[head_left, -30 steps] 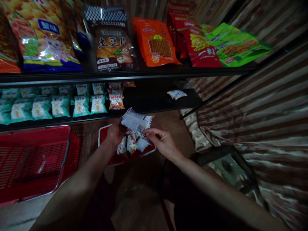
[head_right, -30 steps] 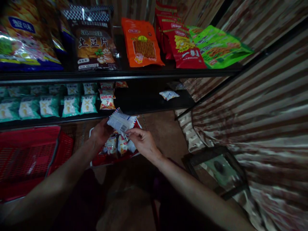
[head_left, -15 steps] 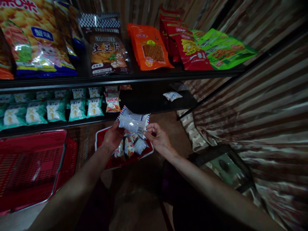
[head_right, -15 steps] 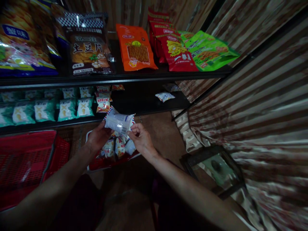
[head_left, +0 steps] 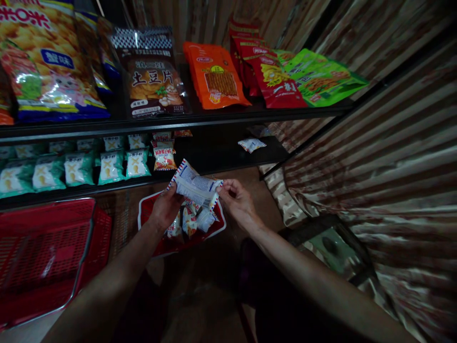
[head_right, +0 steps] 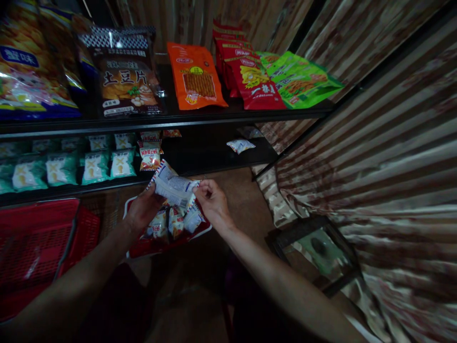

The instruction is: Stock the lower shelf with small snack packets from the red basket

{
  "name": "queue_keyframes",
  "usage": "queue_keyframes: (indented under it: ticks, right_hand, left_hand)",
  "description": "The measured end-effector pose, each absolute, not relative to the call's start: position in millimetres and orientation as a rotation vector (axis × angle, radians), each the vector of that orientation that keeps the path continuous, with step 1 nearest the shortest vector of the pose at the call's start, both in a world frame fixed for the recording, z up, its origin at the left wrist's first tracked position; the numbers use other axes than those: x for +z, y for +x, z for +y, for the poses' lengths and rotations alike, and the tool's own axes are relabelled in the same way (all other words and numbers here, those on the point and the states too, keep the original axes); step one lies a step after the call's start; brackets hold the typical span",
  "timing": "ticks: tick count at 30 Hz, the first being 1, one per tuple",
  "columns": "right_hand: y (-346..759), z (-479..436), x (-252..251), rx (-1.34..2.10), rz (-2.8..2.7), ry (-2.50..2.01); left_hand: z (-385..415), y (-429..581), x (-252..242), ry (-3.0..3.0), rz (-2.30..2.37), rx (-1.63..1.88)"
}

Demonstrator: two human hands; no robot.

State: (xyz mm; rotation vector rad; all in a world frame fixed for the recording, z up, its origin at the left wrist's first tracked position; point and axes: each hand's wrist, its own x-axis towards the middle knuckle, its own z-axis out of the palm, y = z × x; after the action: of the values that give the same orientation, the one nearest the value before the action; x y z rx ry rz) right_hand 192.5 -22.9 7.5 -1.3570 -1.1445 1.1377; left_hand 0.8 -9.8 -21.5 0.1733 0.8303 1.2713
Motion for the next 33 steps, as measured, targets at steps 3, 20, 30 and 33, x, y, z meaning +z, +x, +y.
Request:
queue_keyframes:
  ticks: [3,20,30,33]
  right_hand:
    - [196,-20,9,1.14,-1.097,-1.345]
    - [206,-18,19,1.128,-1.242,-1.38]
    - [202,-19,17,1.383,-0.832,-1.402]
    - [201,-19,17,1.426,-0.807,-1.4]
  left_hand:
    - [-12,3,-20,0.211,0.849,1.25]
    - [-4,1,-18,0.372,1.091,1.318]
    - [-3,-3,-16,0.292,1.018,1.333]
    - [-2,-4,-15,0.271,1.014,1.292]
